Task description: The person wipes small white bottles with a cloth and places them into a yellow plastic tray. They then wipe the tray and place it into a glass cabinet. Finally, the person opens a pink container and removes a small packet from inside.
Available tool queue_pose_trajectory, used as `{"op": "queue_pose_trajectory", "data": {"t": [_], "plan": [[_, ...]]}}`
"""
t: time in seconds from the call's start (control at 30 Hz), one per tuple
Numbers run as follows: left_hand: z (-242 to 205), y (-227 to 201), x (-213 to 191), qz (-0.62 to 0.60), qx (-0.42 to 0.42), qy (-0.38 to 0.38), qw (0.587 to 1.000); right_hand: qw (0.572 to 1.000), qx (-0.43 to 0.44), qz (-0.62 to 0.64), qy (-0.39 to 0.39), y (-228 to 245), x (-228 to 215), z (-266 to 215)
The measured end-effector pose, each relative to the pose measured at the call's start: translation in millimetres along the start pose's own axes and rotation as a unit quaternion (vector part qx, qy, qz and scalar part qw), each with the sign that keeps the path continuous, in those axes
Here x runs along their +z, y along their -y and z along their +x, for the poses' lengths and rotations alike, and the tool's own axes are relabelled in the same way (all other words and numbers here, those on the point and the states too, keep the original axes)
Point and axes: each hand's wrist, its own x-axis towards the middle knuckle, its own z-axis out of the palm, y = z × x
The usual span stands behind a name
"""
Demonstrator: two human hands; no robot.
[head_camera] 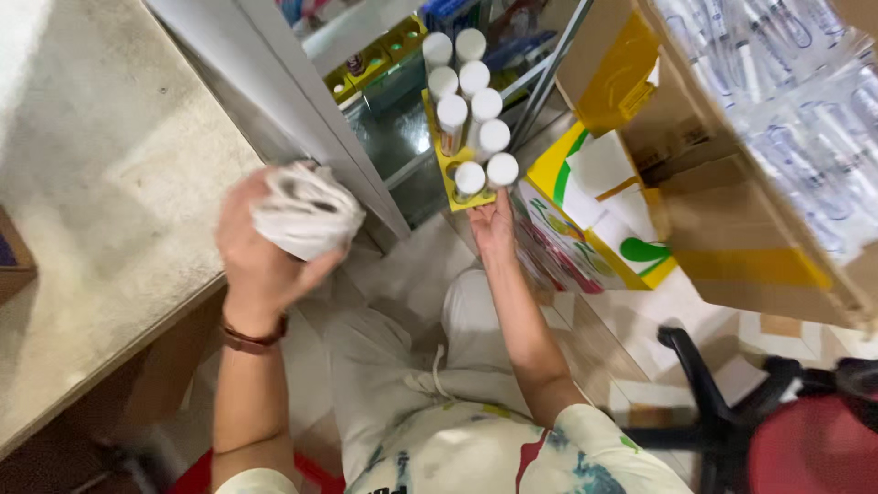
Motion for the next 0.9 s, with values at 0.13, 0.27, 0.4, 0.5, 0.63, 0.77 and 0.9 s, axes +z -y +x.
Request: {"op": "queue_pose_trajectory", "data": {"t": [0.13,0.27,0.4,0.5,0.63,0.77,0.9], "plan": [[-15,44,25,-0.111,-0.087,-0.002,0.99,0.999,0.01,0.025,0.023,-20,1,44],[-25,36,25,0.062,0.029,0.017,0.998,0.999,-0.003,0.018,0.036,-26,-4,75],[-16,20,24,0.073,0.027,0.048,0.996,0.998,0.006,0.037,0.054,-26,-13,96],[-4,18,20,0.001,0.001,0.057,0.998,0.994,0.02,0.05,0.093,-22,-8,118],[-3,22,19,-0.032,-0.03,0.072,0.996,0.99,0.008,0.064,0.122,-11,-17,132],[-1,19,21,-0.06,-0.05,0.071,0.994,0.994,-0.045,0.08,0.058,-15,-10,104],[5,11,17,-0.08,-0.05,0.06,0.994,0.891,-0.336,-0.305,0.01,-46,2,30]]}}
